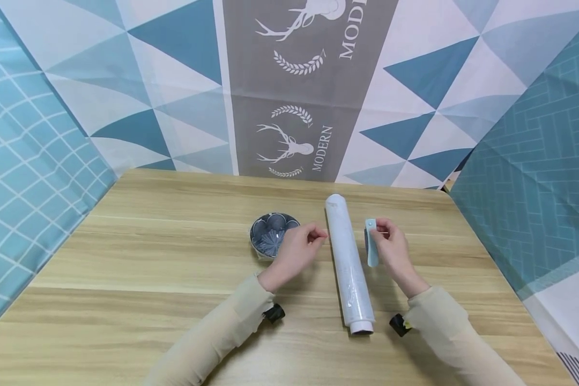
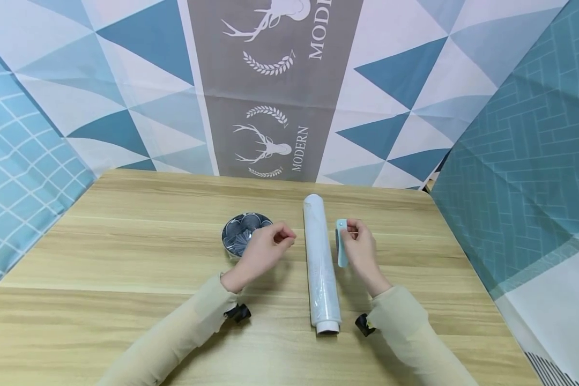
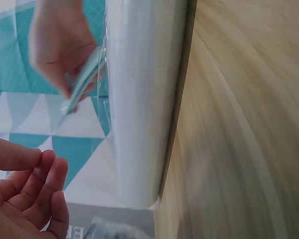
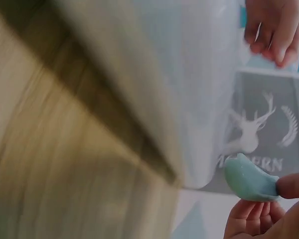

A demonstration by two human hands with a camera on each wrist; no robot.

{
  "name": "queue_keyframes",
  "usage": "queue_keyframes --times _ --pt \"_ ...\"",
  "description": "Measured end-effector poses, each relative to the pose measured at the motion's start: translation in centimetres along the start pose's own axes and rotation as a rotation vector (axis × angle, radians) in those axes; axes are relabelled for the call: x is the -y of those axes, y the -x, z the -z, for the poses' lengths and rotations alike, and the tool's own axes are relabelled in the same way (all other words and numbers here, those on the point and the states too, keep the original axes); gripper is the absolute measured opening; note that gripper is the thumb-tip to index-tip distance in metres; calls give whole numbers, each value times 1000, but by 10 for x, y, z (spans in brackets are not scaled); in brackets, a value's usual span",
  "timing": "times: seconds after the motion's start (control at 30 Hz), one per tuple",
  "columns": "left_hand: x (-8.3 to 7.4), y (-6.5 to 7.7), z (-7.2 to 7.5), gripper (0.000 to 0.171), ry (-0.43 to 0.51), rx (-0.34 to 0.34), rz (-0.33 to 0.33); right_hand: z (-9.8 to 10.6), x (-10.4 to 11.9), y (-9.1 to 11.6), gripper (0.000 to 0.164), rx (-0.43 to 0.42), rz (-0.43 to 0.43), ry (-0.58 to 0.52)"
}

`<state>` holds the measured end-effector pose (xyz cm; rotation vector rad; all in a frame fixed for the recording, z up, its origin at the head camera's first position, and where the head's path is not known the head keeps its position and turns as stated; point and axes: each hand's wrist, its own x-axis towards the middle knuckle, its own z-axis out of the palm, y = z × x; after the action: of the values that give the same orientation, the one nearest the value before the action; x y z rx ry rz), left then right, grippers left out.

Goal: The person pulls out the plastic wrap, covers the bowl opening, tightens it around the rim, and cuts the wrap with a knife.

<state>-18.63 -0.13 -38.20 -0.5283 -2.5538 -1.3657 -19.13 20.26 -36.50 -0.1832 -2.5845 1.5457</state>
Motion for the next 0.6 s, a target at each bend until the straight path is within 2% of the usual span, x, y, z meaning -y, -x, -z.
queue_keyframes --times 0.13,0.43,0.6 --pt "5 4 10 5 3 -26 -3 3 -14 -8 34 22 -9 106" --pt "13 9 28 5 44 -113 13 6 -37 -16 34 177 -50 376" --pt "15 8 30 5 35 -96 20 6 -45 -20 32 255 -68 456"
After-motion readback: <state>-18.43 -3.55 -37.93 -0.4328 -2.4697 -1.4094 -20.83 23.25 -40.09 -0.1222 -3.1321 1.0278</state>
